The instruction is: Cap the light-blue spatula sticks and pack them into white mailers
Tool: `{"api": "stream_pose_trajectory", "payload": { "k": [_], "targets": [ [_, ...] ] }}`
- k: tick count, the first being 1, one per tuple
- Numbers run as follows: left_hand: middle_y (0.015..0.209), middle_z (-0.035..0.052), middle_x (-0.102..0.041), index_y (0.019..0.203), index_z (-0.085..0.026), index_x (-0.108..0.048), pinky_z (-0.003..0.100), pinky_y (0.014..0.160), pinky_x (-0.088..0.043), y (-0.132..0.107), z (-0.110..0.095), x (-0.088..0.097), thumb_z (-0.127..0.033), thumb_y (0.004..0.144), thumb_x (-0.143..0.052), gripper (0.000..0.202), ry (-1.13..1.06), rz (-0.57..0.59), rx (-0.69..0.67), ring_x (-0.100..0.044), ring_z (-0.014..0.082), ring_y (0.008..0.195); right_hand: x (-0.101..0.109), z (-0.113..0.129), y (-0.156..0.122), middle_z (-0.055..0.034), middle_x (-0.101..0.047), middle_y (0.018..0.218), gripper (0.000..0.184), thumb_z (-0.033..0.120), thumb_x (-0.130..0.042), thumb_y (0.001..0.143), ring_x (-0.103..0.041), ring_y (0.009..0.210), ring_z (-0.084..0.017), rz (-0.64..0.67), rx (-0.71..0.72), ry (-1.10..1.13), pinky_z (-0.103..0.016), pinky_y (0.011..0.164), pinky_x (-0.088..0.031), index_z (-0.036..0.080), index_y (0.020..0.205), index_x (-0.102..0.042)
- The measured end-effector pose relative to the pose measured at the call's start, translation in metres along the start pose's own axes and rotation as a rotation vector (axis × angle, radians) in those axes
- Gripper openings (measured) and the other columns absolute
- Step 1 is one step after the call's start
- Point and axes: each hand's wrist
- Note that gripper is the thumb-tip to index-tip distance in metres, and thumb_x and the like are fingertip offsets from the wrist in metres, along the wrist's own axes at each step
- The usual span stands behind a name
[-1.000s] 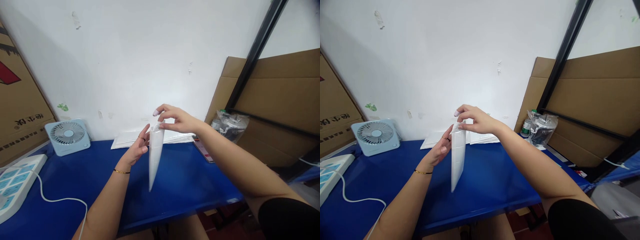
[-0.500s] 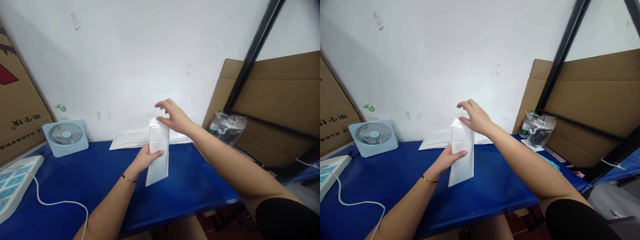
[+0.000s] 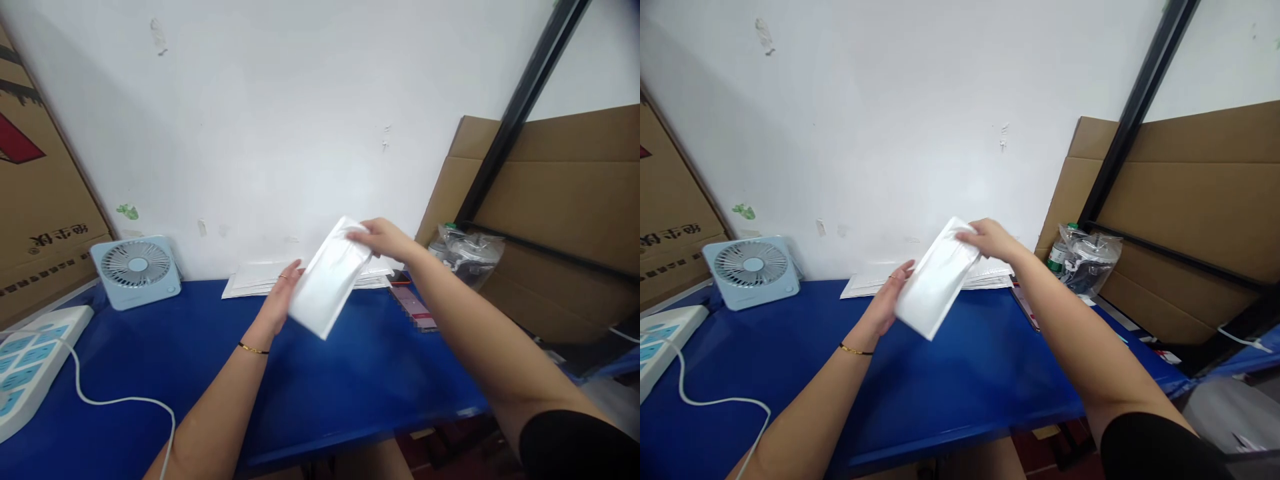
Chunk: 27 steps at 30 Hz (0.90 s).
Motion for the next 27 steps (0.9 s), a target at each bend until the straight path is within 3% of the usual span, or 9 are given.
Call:
{"api": "stream_pose_trajectory", "payload": {
  "k": [3,5,7,10,13,15,20,23,27],
  "targets": [
    [0.116,0.0071,-0.057,0.113,-0.024,-0.055,0.029,0.088,-0.044,0.017,0.005,0.02,-0.045,0.086,-0.049,0.035,-0.117,-0.433,-0.059,-0.053,0.0192,0.111,0.009,-0.059,0.018,-0.0027,-0.053,0.063,0.038,0.051,-0.056,0.08,-0.045,0.048,-0.009,-0.302,-0.123,0.311,-0.021,0.039,-0.034,0.013,0.08,-0.057],
    [0.111,0.0068,-0.056,0.106,-0.022,-0.054,0.028,0.083,-0.045,0.025,0.01,0.033,-0.038,0.085,-0.05,0.026,-0.205,-0.622,0.012,-0.056,0.0184,0.106,0.005,-0.096,0.026,-0.0059,-0.056,0.066,0.035,0.046,-0.053,0.083,-0.049,0.05,-0.011,-0.453,-0.34,0.264,-0.023,0.042,-0.04,0.011,0.084,-0.056],
    [0.107,0.0064,-0.055,0.1,-0.022,-0.051,0.027,0.078,-0.046,0.03,0.017,0.044,-0.033,0.084,-0.049,0.02,-0.305,-0.718,0.135,-0.058,0.0178,0.102,-0.007,-0.126,0.028,-0.0108,-0.061,0.073,0.033,0.04,-0.051,0.085,-0.058,0.064,-0.017,-0.473,-0.52,0.117,-0.028,0.053,-0.047,0.009,0.09,-0.058],
    [0.103,0.0075,-0.054,0.097,-0.02,-0.048,0.028,0.076,-0.046,0.034,0.029,0.051,-0.03,0.083,-0.048,0.017,-0.382,-0.741,0.269,-0.059,0.0188,0.099,-0.025,-0.149,0.025,-0.023,-0.06,0.1,0.035,0.033,-0.057,0.079,-0.055,0.1,-0.031,-0.487,-0.601,-0.002,-0.039,0.076,-0.047,0.004,0.099,-0.059],
    [0.102,0.0087,-0.055,0.096,-0.019,-0.048,0.029,0.077,-0.046,0.036,0.038,0.053,-0.029,0.082,-0.049,0.017,-0.387,-0.709,0.294,-0.059,0.0196,0.098,-0.042,-0.147,0.025,-0.0276,-0.037,0.136,0.053,0.032,-0.055,0.079,-0.026,0.129,-0.038,-0.567,-0.533,-0.21,-0.05,0.095,-0.032,0.005,0.124,-0.046],
    [0.102,0.0083,-0.056,0.095,-0.02,-0.048,0.029,0.078,-0.046,0.038,0.042,0.054,-0.029,0.081,-0.051,0.017,-0.39,-0.686,0.29,-0.06,0.0185,0.096,-0.059,-0.136,0.029,-0.0232,-0.029,0.143,0.059,0.035,-0.05,0.082,-0.019,0.133,-0.036,-0.549,-0.328,-0.427,-0.053,0.1,-0.023,0.009,0.134,-0.037],
    [0.101,0.0078,-0.059,0.091,-0.019,-0.048,0.027,0.076,-0.047,0.038,0.044,0.06,-0.026,0.079,-0.053,0.014,-0.435,-0.634,0.273,-0.063,0.0161,0.089,-0.139,-0.09,0.043,-0.0145,-0.034,0.144,0.074,0.032,-0.055,0.075,-0.021,0.134,-0.032,0.058,0.28,-0.66,-0.05,0.106,-0.013,0.015,0.142,-0.029],
    [0.099,0.0075,-0.06,0.087,-0.018,-0.049,0.025,0.073,-0.047,0.037,0.044,0.062,-0.021,0.078,-0.053,0.011,-0.455,-0.621,0.273,-0.064,0.0158,0.086,-0.18,-0.067,0.047,-0.0201,-0.042,0.137,0.065,0.017,-0.051,0.076,-0.026,0.133,-0.031,0.084,0.389,-0.755,-0.044,0.107,-0.016,0.005,0.138,-0.034],
    [0.096,0.007,-0.06,0.089,-0.018,-0.051,0.026,0.075,-0.049,0.038,0.043,0.06,-0.021,0.079,-0.055,0.011,-0.494,-0.592,0.241,-0.064,0.016,0.087,-0.187,-0.056,0.04,-0.0189,-0.061,0.116,0.039,0.01,-0.034,0.088,-0.053,0.111,-0.027,0.061,0.334,-0.776,-0.038,0.093,-0.039,0.009,0.122,-0.052]
  ]
}}
Point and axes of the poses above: each hand's wrist, its own y-axis towards the middle knuckle, its own x-axis out of the back of the hand, z = x × y
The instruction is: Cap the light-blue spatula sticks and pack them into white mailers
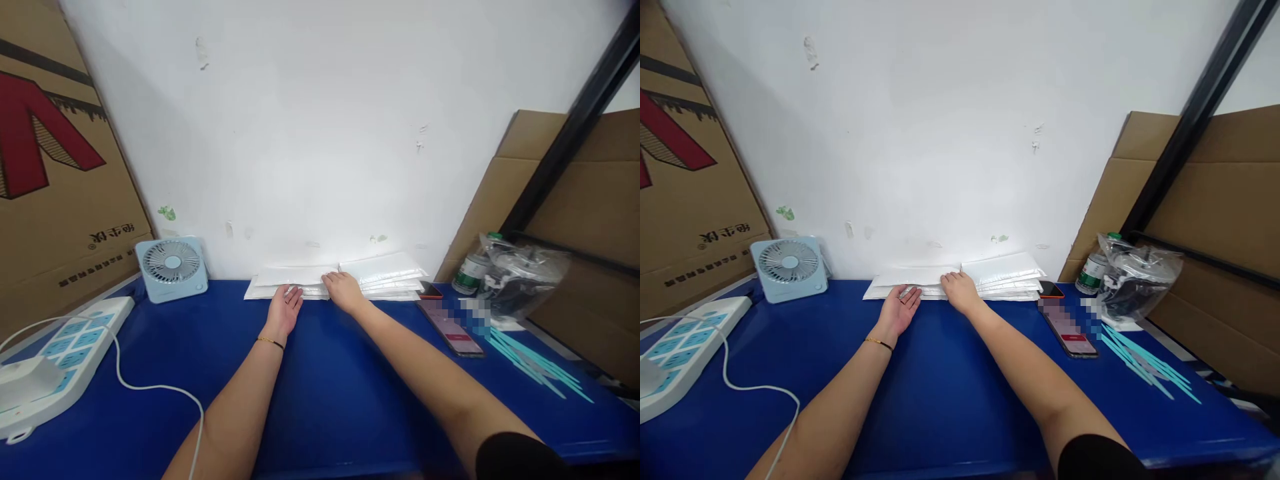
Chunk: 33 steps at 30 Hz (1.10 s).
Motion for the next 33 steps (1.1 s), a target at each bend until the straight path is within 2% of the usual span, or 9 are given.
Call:
{"api": "stream_pose_trajectory", "payload": {
  "k": [2,4,7,10,13,17,21,25,33],
  "targets": [
    [0.096,0.0058,-0.06,0.092,-0.02,-0.052,0.026,0.078,-0.049,-0.003,0.001,-0.004,-0.022,0.079,-0.058,0.015,-0.05,-0.003,-0.043,-0.064,0.0144,0.088,0.005,-0.004,-0.018,-0.015,-0.061,0.118,0.037,0.015,-0.034,0.09,-0.059,0.103,-0.025,-0.011,-0.047,0.045,-0.035,0.082,-0.046,0.015,0.123,-0.052],
    [0.096,0.0041,-0.061,0.095,-0.021,-0.053,0.027,0.081,-0.05,-0.007,0.003,-0.008,-0.022,0.078,-0.061,0.019,-0.115,-0.01,-0.1,-0.063,0.0132,0.088,0.009,-0.01,-0.045,-0.0112,-0.06,0.123,0.037,0.02,-0.034,0.092,-0.061,0.103,-0.024,-0.042,-0.047,0.125,-0.034,0.079,-0.049,0.02,0.124,-0.053],
    [0.098,0.0031,-0.063,0.096,-0.021,-0.055,0.029,0.082,-0.051,-0.016,0.012,-0.015,-0.02,0.076,-0.063,0.022,-0.178,0.067,-0.16,-0.063,0.0148,0.089,0.011,-0.017,-0.094,-0.0081,-0.059,0.126,0.037,0.02,-0.036,0.09,-0.06,0.108,-0.022,-0.084,0.065,0.298,-0.036,0.084,-0.05,0.024,0.122,-0.056],
    [0.084,0.0018,-0.064,0.09,-0.019,-0.056,0.028,0.078,-0.051,-0.025,0.025,-0.021,-0.015,0.072,-0.064,0.02,-0.129,0.094,-0.188,-0.064,0.0151,0.081,0.015,-0.024,-0.134,-0.0051,-0.061,0.123,0.038,0.019,-0.04,0.087,-0.059,0.111,-0.021,-0.032,0.155,0.476,-0.037,0.089,-0.049,0.027,0.119,-0.059],
    [0.076,-0.0007,-0.062,0.089,-0.018,-0.056,0.026,0.077,-0.05,-0.035,0.033,-0.027,-0.013,0.071,-0.064,0.021,-0.019,0.059,-0.287,-0.063,0.0135,0.075,0.02,-0.034,-0.155,-0.0056,-0.055,0.13,0.045,0.026,-0.049,0.084,-0.051,0.119,-0.024,0.009,0.09,0.633,-0.041,0.099,-0.042,0.027,0.129,-0.051],
    [0.09,-0.0008,-0.065,0.114,-0.026,-0.05,0.027,0.084,-0.047,-0.06,0.026,-0.041,-0.018,0.069,-0.07,0.049,0.108,0.149,-0.508,-0.063,0.0142,0.089,0.019,-0.048,-0.16,-0.01,-0.03,0.148,0.084,0.044,-0.065,0.074,-0.032,0.133,-0.028,0.06,-0.083,0.852,-0.045,0.107,-0.031,0.024,0.145,-0.024],
    [0.097,0.0014,-0.065,0.122,-0.029,-0.044,0.029,0.088,-0.046,-0.09,0.011,-0.06,-0.024,0.072,-0.07,0.057,0.191,0.277,-0.612,-0.06,0.0162,0.1,0.009,-0.054,-0.159,-0.0122,-0.025,0.15,0.105,0.052,-0.073,0.062,-0.028,0.135,-0.031,0.155,-0.131,0.916,-0.048,0.109,-0.027,0.024,0.146,-0.018],
    [0.099,0.0023,-0.064,0.121,-0.028,-0.045,0.029,0.09,-0.044,-0.107,-0.002,-0.077,-0.026,0.072,-0.069,0.054,0.246,0.317,-0.71,-0.06,0.0163,0.101,0.005,-0.052,-0.16,-0.0131,-0.024,0.15,0.111,0.056,-0.075,0.056,-0.024,0.136,-0.032,0.198,-0.117,0.859,-0.048,0.11,-0.023,0.022,0.146,-0.019],
    [0.097,0.0029,-0.062,0.118,-0.025,-0.047,0.03,0.087,-0.044,-0.128,-0.032,-0.101,-0.026,0.07,-0.071,0.054,0.303,0.375,-0.819,-0.06,0.0161,0.094,-0.008,-0.048,-0.157,-0.016,-0.027,0.148,0.114,0.06,-0.073,0.054,-0.024,0.135,-0.034,0.154,-0.108,0.799,-0.05,0.109,-0.022,0.02,0.146,-0.021]
  ]
}}
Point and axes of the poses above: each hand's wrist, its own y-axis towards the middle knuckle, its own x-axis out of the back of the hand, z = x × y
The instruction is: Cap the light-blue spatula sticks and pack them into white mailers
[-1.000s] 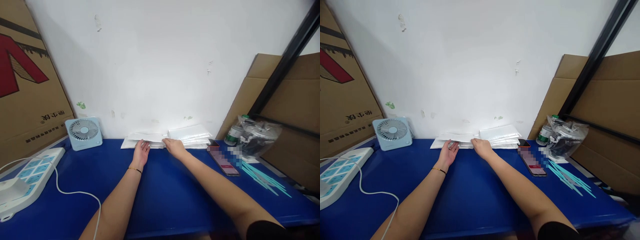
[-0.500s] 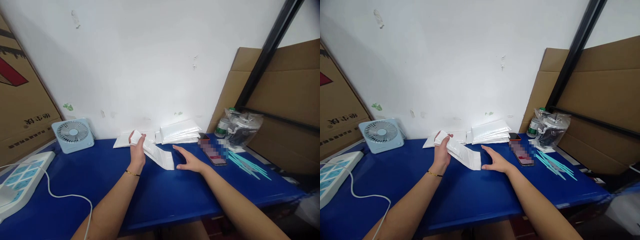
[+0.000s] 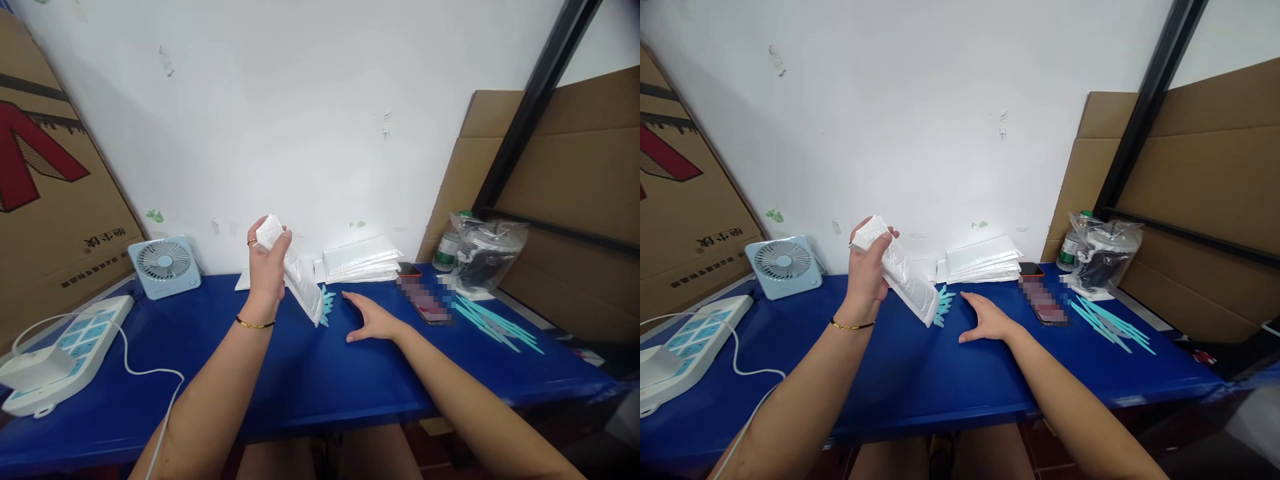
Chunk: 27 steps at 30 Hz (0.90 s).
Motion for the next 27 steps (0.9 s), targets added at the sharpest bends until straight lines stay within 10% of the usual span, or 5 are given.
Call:
{"api": "stream_pose_trajectory", "payload": {
  "k": [13,27],
  "targets": [
    [0.097,0.0031,-0.06,0.116,-0.023,-0.046,0.031,0.086,-0.044,0.013,-0.05,0.006,-0.025,0.068,-0.07,0.053,0.124,0.008,-0.152,-0.059,0.0163,0.093,-0.021,0.037,0.065,-0.0094,-0.022,0.151,0.106,0.075,-0.062,0.056,-0.012,0.139,-0.033,0.118,0.118,-0.173,-0.051,0.111,-0.009,0.028,0.144,-0.026],
    [0.102,0.0035,-0.061,0.103,-0.021,-0.053,0.035,0.092,-0.046,0.038,-0.074,0.026,-0.035,0.071,-0.062,0.036,0.03,-0.115,-0.243,-0.059,0.0207,0.105,-0.027,0.043,0.048,0.0,-0.022,0.152,0.074,0.073,-0.04,0.076,-0.012,0.14,-0.028,0.149,0.095,-0.246,-0.049,0.112,-0.006,0.037,0.14,-0.033]
  ]
}}
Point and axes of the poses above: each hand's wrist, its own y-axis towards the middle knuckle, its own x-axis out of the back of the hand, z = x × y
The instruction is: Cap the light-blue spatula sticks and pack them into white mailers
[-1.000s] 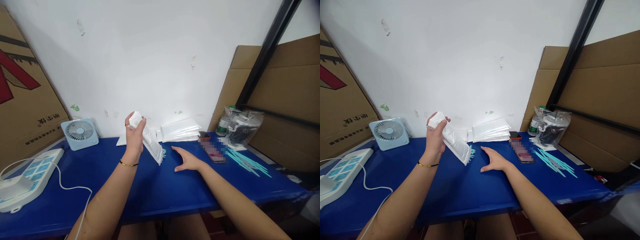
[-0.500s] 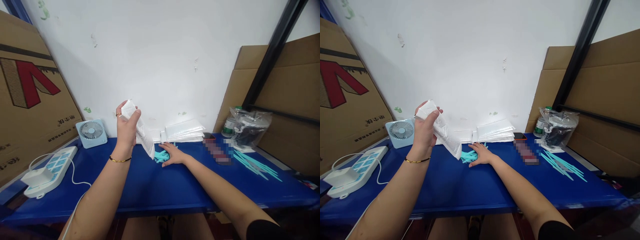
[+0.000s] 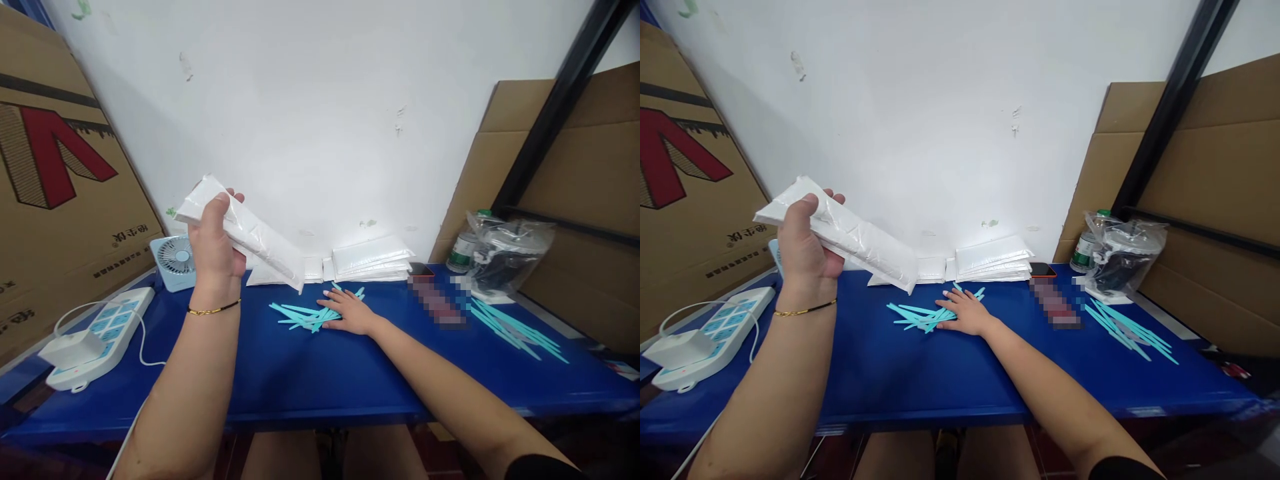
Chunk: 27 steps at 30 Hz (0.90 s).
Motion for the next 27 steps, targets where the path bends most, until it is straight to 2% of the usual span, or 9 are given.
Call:
{"api": "stream_pose_trajectory", "payload": {
  "k": [5,9,12,15,16,18,21,23,27],
  "targets": [
    [0.102,0.0045,-0.062,0.098,-0.018,-0.056,0.035,0.093,-0.047,0.008,0.027,0.025,-0.034,0.072,-0.059,0.031,-0.002,-0.112,0.014,-0.058,0.0206,0.105,-0.001,0.007,-0.004,-0.0014,-0.02,0.152,0.08,0.073,-0.046,0.074,-0.011,0.14,-0.031,0.004,-0.003,0.024,-0.051,0.112,-0.006,0.035,0.142,-0.029],
    [0.1,0.0066,-0.061,0.104,-0.015,-0.053,0.037,0.09,-0.049,0.006,0.078,0.082,-0.019,0.067,-0.057,0.037,0.154,-0.289,0.083,-0.061,0.0194,0.097,0.011,-0.01,-0.013,-0.0034,-0.031,0.148,0.063,0.061,-0.039,0.085,-0.022,0.137,-0.026,-0.153,-0.032,0.134,-0.048,0.112,-0.013,0.031,0.14,-0.034],
    [0.109,0.0125,-0.056,0.123,-0.01,-0.038,0.044,0.092,-0.046,-0.004,0.105,0.128,-0.015,0.061,-0.061,0.067,0.464,-0.474,0.168,-0.059,0.0227,0.1,0.021,-0.041,-0.021,-0.0063,-0.043,0.14,0.048,0.046,-0.039,0.09,-0.034,0.132,-0.025,-0.382,-0.184,0.225,-0.045,0.11,-0.025,0.026,0.133,-0.047],
    [0.133,0.0234,-0.035,0.137,-0.007,-0.019,0.052,0.105,-0.03,-0.017,0.109,0.15,-0.017,0.055,-0.069,0.096,0.935,-0.527,-0.012,-0.036,0.0326,0.126,0.023,-0.068,-0.027,-0.0057,-0.049,0.135,0.045,0.02,-0.045,0.084,-0.043,0.125,-0.022,-0.335,-0.146,0.238,-0.042,0.107,-0.031,0.025,0.128,-0.052],
    [0.139,0.0237,-0.027,0.138,-0.008,-0.018,0.053,0.109,-0.021,-0.022,0.107,0.15,-0.018,0.057,-0.069,0.096,1.073,-0.432,-0.119,-0.025,0.034,0.132,0.023,-0.073,-0.029,-0.0056,-0.05,0.134,0.048,0.013,-0.045,0.08,-0.045,0.124,-0.022,-0.294,-0.122,0.22,-0.041,0.106,-0.032,0.025,0.126,-0.054],
    [0.142,0.0182,-0.025,0.137,-0.013,-0.026,0.049,0.112,-0.017,-0.034,0.102,0.142,-0.016,0.065,-0.061,0.081,1.22,-0.027,-0.231,-0.019,0.0308,0.136,0.023,-0.075,-0.03,-0.0063,-0.054,0.128,0.052,0.004,-0.046,0.072,-0.049,0.118,-0.022,-0.234,-0.09,0.173,-0.039,0.102,-0.037,0.023,0.118,-0.06],
    [0.139,0.0075,-0.039,0.131,-0.023,-0.04,0.042,0.11,-0.026,-0.056,0.101,0.118,-0.007,0.07,-0.046,0.064,1.204,0.919,-0.103,-0.03,0.0222,0.133,0.028,-0.068,-0.032,-0.0057,-0.063,0.106,0.043,0.002,-0.048,0.068,-0.059,0.096,-0.02,-0.186,-0.047,0.166,-0.033,0.086,-0.046,0.022,0.1,-0.068],
    [0.144,0.0013,-0.036,0.127,-0.031,-0.046,0.046,0.11,-0.021,-0.069,0.107,0.104,-0.005,0.066,-0.047,0.067,1.237,1.373,-0.04,-0.024,0.0238,0.136,0.034,-0.062,-0.035,-0.0039,-0.064,0.096,0.038,0.004,-0.05,0.067,-0.06,0.085,-0.018,-0.139,-0.015,0.211,-0.029,0.076,-0.047,0.022,0.094,-0.07],
    [0.133,0.0044,-0.05,0.125,-0.03,-0.051,0.046,0.106,-0.024,-0.082,0.124,0.082,-0.013,0.071,-0.052,0.057,1.392,1.61,-0.014,-0.04,0.0252,0.126,0.04,-0.056,-0.039,-0.0025,-0.062,0.09,0.032,0.007,-0.055,0.067,-0.059,0.076,-0.014,-0.059,0.004,0.284,-0.025,0.069,-0.046,0.022,0.089,-0.072]
  ]
}}
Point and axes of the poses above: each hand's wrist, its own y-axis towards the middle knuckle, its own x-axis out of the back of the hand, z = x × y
